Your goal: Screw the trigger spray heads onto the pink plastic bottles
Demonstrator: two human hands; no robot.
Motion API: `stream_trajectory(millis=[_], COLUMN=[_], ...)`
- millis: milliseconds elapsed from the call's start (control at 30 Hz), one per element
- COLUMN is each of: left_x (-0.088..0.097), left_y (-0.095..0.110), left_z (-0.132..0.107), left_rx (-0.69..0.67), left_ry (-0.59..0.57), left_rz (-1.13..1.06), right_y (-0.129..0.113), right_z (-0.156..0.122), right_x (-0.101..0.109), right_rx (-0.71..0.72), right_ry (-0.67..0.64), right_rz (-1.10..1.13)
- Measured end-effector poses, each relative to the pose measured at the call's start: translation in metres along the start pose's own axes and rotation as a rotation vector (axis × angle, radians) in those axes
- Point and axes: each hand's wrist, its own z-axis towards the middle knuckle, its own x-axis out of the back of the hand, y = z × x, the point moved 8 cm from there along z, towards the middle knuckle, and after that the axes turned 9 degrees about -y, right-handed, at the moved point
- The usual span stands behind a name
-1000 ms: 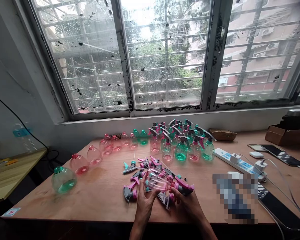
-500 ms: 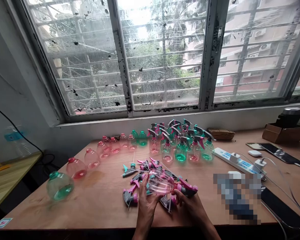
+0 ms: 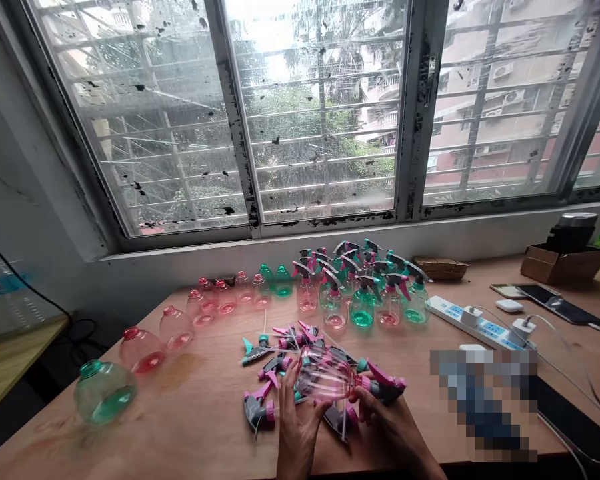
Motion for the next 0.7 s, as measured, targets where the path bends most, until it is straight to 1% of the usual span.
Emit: stream_trajectory(millis=[100,200,300,500,600,700], left_x=[-0.003,-0.002,0.000,0.001,0.000,-0.001], left_y=[-0.006,-0.013,-0.014,-0.005,-0.007,-0.008], left_z=[-0.001,-0.002,-0.001,0.003,0.001,-0.001], left_rx=[0.003,0.058,0.081,0.024,0.069,0.093], left_ry=[-0.046,-0.050,-0.030,-0.012,-0.026,-0.022], left_rz=[0.042,-0.002,-0.049,-0.114,-0.126,-0.209], right_y=[0.000,0.004,0.007,0.004,0.005,0.008], right_z=[0.000,-0.001,-0.002,0.002,0.000,-0.003], right_x=[0.000,-0.002,-0.001,-0.004,-0.002,-0.001], right_rx=[-0.003,-0.020,-0.028,-0.018,-0.027,-0.042], right_ry=[0.001,0.012,0.040,-0.067,-0.025,0.025], right_rz=[0.003,0.011,0.051,0.010,0.002,-0.009])
